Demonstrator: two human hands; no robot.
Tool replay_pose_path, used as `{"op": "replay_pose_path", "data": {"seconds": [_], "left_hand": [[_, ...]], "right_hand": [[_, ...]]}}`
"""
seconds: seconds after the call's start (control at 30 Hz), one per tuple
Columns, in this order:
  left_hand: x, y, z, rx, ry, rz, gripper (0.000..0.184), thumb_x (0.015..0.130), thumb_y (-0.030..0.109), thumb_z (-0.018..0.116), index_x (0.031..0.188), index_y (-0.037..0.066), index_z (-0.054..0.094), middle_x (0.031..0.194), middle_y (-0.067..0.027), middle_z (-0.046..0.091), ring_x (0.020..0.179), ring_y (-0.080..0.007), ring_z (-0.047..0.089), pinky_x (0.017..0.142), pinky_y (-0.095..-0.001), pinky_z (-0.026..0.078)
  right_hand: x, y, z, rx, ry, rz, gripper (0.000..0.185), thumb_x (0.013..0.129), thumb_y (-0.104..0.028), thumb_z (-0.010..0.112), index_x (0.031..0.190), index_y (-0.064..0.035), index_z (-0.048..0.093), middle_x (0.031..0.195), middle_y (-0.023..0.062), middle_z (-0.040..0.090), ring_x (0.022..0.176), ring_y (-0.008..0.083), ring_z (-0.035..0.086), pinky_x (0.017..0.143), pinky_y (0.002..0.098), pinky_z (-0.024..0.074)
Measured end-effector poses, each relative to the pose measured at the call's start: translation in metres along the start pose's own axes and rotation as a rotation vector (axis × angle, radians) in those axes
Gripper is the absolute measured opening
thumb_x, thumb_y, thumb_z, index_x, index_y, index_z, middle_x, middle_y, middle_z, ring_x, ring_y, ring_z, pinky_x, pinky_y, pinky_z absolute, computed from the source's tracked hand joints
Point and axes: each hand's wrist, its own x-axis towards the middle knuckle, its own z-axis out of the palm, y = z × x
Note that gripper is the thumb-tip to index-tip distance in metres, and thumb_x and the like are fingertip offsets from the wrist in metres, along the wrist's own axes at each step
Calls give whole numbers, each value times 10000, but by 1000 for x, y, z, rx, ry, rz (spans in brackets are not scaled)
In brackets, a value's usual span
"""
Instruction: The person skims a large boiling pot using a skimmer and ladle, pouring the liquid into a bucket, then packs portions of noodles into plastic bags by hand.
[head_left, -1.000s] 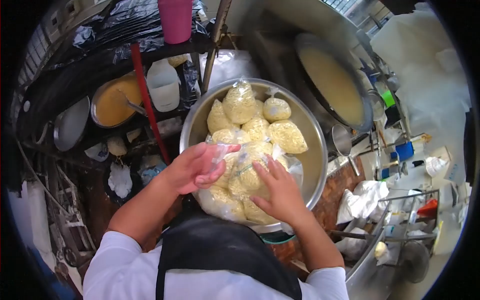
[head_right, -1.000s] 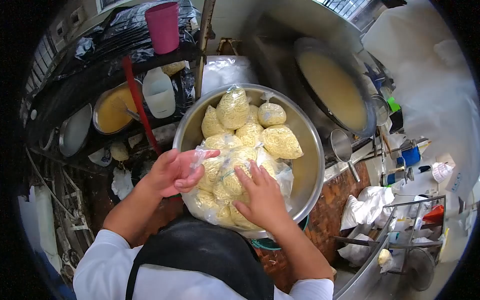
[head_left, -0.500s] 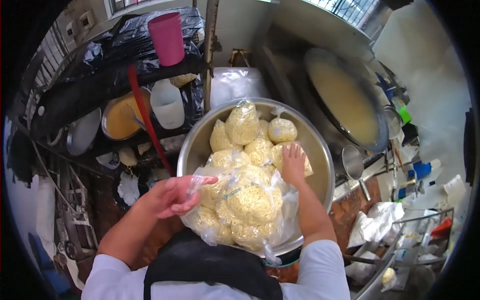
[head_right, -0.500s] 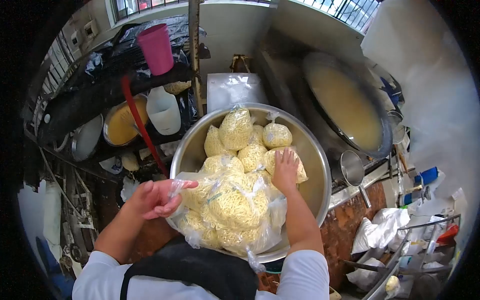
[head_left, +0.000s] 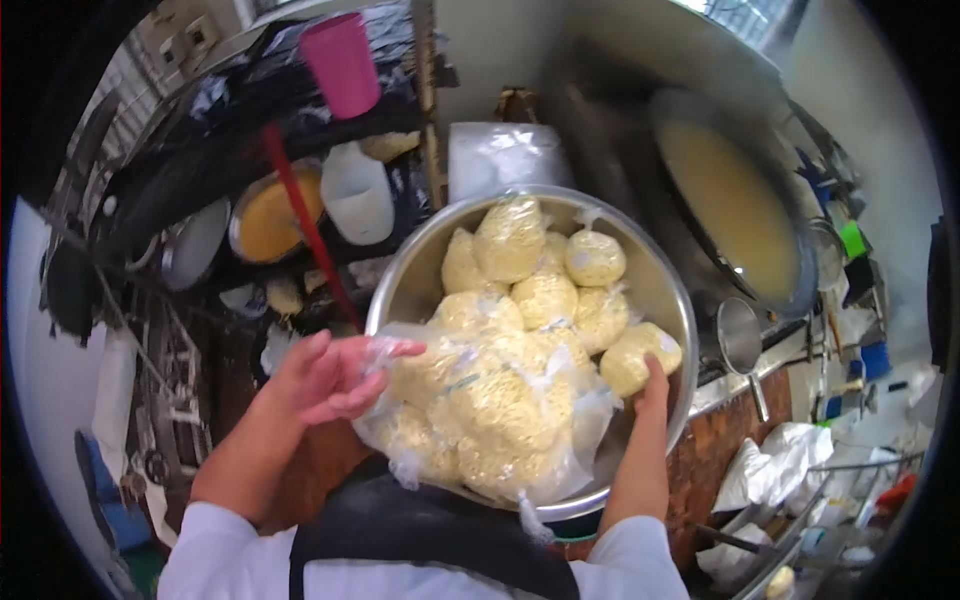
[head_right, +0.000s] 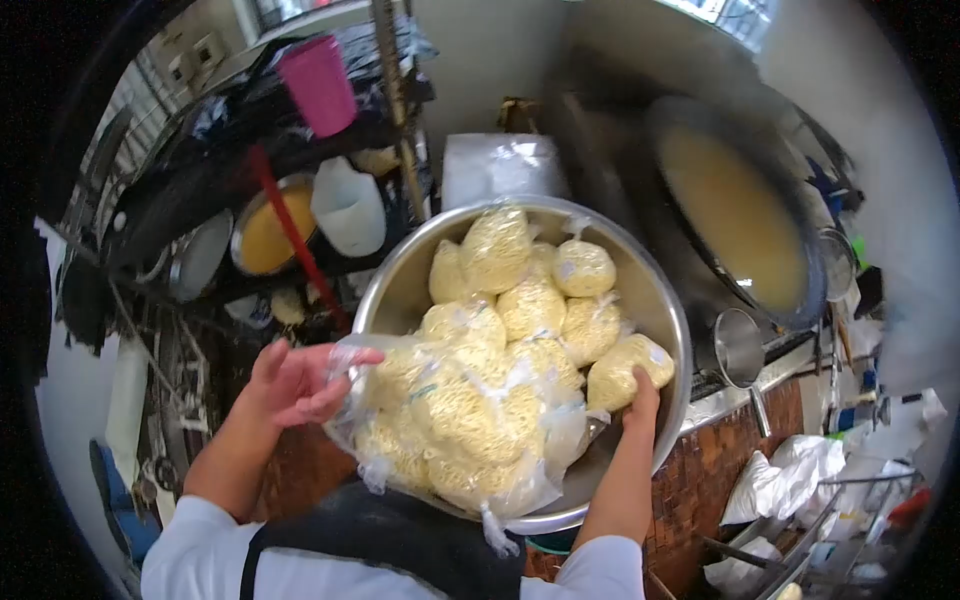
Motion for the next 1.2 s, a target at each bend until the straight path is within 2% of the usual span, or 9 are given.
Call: {"op": "replay_pose_path", "data": {"seconds": [0.23, 0.5, 0.63, 0.73, 0.83, 0.87, 0.93, 1.03, 1.2], "left_hand": [[8, 5, -4, 44, -44, -49, 1015, 810, 683, 485, 1426, -73, 204, 688, 7, 467, 478, -33, 414, 446, -164, 313], [9, 0, -14, -144, -154, 14, 890, 862, 608, 469, 1424, -42, 236, 749, -38, 540, 496, -76, 445, 447, -176, 344], [16, 3, -11, -110, -113, 55, 816, 884, 598, 437, 1402, -18, 302, 744, -46, 550, 485, -82, 449, 447, -175, 351], [16, -1, -23, -40, -54, 86, 739, 908, 579, 400, 1385, 15, 365, 747, -60, 574, 479, -85, 464, 452, -183, 369], [11, -1, -26, 72, -140, 66, 717, 913, 546, 419, 1397, 22, 349, 806, -91, 617, 504, -99, 520, 474, -186, 406], [9, 7, -14, 230, -80, 13, 908, 821, 632, 509, 1404, -34, 308, 874, -127, 650, 553, -132, 597, 518, -203, 469], [13, 3, -14, 240, -99, 36, 768, 880, 521, 494, 1413, 1, 307, 953, -144, 635, 673, -166, 630, 589, -237, 492], [15, 5, -9, 267, -64, 50, 926, 801, 571, 581, 1418, -43, 265, 1053, -149, 612, 809, -222, 661, 659, -270, 532], [19, 4, -13, 190, -86, 75, 987, 781, 573, 602, 1431, -56, 206, 1096, -110, 592, 856, -245, 658, 706, -290, 537]], "right_hand": [[-104, -59, 32, 400, -242, -134, 644, 871, -449, 459, 1376, -59, 371, 1342, 148, 472, 1191, 329, 502, 983, 487, 435], [-299, -107, 154, 495, -132, -481, 611, 909, -402, 455, 1392, -46, 343, 1364, 150, 452, 1230, 317, 468, 1029, 467, 387], [-346, -58, 155, -616, -471, -492, 848, 759, -193, 742, 1422, 1, 250, 1462, 177, 312, 1331, 299, 336, 1087, 448, 269], [-351, -67, 162, -729, -268, -883, 876, 680, -189, 804, 1387, 15, 327, 1433, 205, 353, 1330, 319, 342, 1073, 450, 273], [-355, -59, 182, -1108, -504, -1155, 722, 723, -266, 764, 1292, 51, 452, 1376, 224, 421, 1308, 353, 362, 1076, 480, 251], [-359, -47, 192, -1233, -524, -1128, 669, 738, -300, 746, 1256, 38, 489, 1360, 220, 441, 1305, 365, 362, 1075, 486, 247], [-363, -26, 210, -1489, -563, -1064, 581, 769, -368, 709, 1185, 10, 563, 1328, 212, 481, 1301, 389, 360, 1073, 498, 238], [-357, -36, 208, -1412, -615, -1031, 532, 806, -407, 654, 1144, -4, 582, 1322, 179, 500, 1280, 390, 391, 1081, 513, 216], [-341, -60, 157, -1104, -135, -1021, 430, 814, -299, 662, 1131, -19, 583, 1208, 189, 564, 1145, 354, 520, 1002, 444, 365]]}}
